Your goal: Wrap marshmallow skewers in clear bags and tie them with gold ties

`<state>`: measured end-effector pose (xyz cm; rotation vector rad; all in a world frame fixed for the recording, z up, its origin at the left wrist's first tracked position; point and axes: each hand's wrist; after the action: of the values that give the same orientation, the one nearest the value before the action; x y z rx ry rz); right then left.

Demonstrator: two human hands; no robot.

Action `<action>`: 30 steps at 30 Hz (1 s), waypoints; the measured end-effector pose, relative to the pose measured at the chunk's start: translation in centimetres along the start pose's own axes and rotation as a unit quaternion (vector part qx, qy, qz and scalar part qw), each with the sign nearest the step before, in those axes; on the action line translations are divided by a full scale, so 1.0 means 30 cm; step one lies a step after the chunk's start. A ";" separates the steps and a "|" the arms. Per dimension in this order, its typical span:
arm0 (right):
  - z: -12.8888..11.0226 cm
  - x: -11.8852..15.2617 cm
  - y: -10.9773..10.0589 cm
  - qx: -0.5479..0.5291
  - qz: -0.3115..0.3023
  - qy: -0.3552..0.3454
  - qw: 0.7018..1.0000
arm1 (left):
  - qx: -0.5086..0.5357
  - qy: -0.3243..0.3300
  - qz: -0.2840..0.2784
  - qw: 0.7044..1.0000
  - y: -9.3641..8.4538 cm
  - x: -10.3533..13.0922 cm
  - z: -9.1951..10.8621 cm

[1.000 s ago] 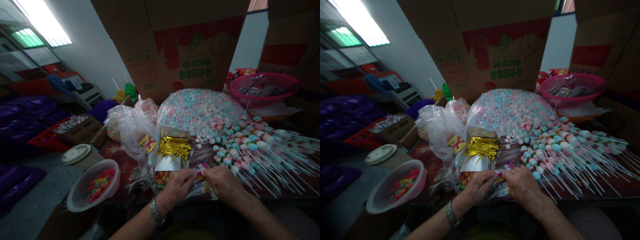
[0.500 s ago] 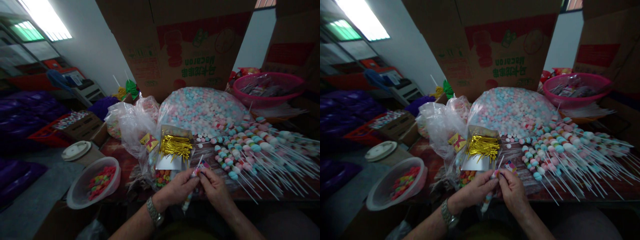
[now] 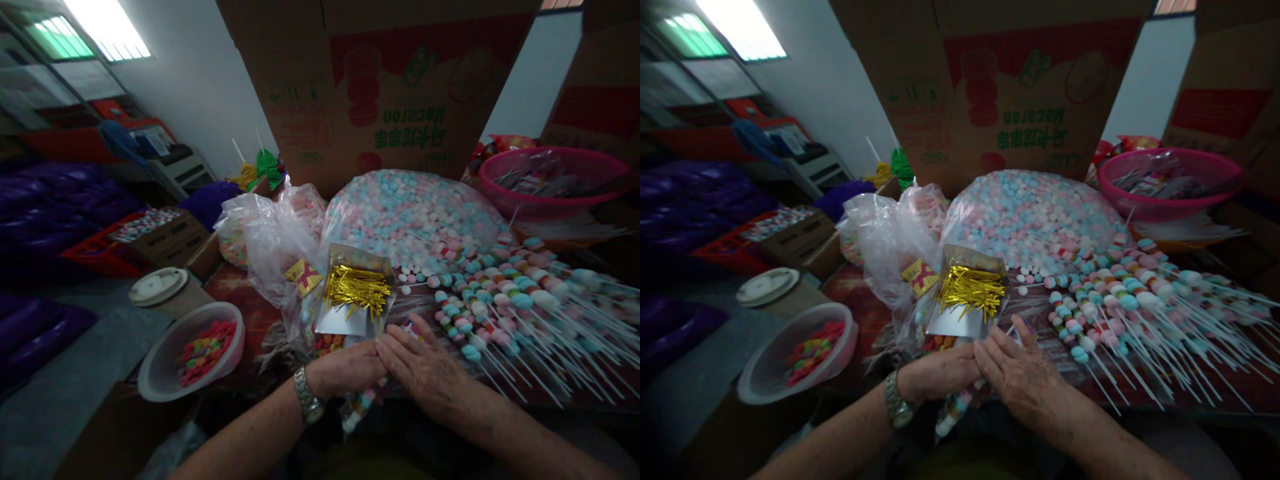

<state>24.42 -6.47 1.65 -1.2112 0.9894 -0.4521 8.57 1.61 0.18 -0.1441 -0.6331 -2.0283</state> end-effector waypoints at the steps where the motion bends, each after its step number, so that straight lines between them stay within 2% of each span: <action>1: -0.009 0.005 0.009 0.003 -0.026 -0.011 1.000 | -0.052 -0.017 -0.060 0.997 -0.005 0.006 0.007; 2: -0.018 0.012 0.019 -0.008 -0.056 -0.013 0.998 | -0.133 -0.019 -0.133 0.982 -0.010 0.015 0.017; 3: -0.028 0.021 0.030 -0.036 -0.084 -0.004 0.996 | -0.236 0.001 -0.202 0.951 -0.014 0.026 0.028; 4: -0.041 0.030 0.040 -0.087 -0.107 0.022 0.990 | -0.345 0.046 -0.252 0.903 -0.018 0.038 0.040; 5: -0.056 0.039 0.052 -0.172 -0.122 0.073 0.975 | -0.447 0.107 -0.284 0.842 -0.021 0.051 0.050; 6: -0.076 0.046 0.065 -0.272 -0.133 0.139 0.943 | -0.525 0.174 -0.292 0.780 -0.023 0.065 0.060; 8: -0.121 0.054 0.095 -0.457 -0.153 0.254 0.839 | -0.610 0.273 -0.273 0.692 -0.032 0.091 0.078; 10: -0.158 0.047 0.125 -0.608 -0.167 0.313 0.710 | -0.650 0.309 -0.264 0.642 -0.050 0.116 0.091; 12: -0.161 0.020 0.147 -0.707 -0.169 0.320 0.608 | -0.656 0.325 -0.237 0.639 -0.082 0.133 0.095; 13: -0.144 -0.002 0.152 -0.729 -0.167 0.323 0.580 | -0.646 0.327 -0.210 0.657 -0.102 0.138 0.092; 14: -0.115 -0.030 0.155 -0.711 -0.163 0.334 0.597 | -0.626 0.323 -0.170 0.689 -0.123 0.140 0.086; 15: -0.077 -0.064 0.157 -0.651 -0.160 0.346 0.657 | -0.593 0.312 -0.114 0.734 -0.144 0.140 0.078; 17: 0.011 -0.141 0.166 -0.408 -0.112 0.397 0.815 | -0.479 0.247 0.024 0.842 -0.177 0.130 0.059; 18: 0.049 -0.180 0.175 -0.326 -0.091 0.416 0.844 | -0.400 0.194 0.089 0.891 -0.188 0.123 0.051; 19: 0.080 -0.216 0.188 -0.267 -0.080 0.427 0.860 | -0.316 0.137 0.141 0.928 -0.193 0.116 0.044; 20: 0.100 -0.248 0.204 -0.225 -0.077 0.436 0.868 | -0.240 0.085 0.177 0.951 -0.194 0.108 0.039; 22: 0.114 -0.293 0.236 -0.180 -0.089 0.448 0.871 | -0.135 0.016 0.210 0.968 -0.189 0.095 0.035; 26: 0.123 -0.313 0.257 -0.122 -0.118 0.454 0.875 | -0.045 0.001 0.218 0.975 -0.172 0.073 0.040; 30: 0.175 -0.295 0.212 -0.112 -0.131 0.441 0.881 | 0.020 0.003 0.195 0.981 -0.158 0.041 0.039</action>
<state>22.78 5.30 -0.65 -1.3704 1.6906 -1.1993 3.77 3.10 -0.17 -0.2202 -0.5899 -1.6368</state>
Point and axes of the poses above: each hand's wrist, its own x-axis away from the middle knuckle, its own y-axis out of the palm, z = x × y, and after that the axes turned 1 degree about -x, right-handed
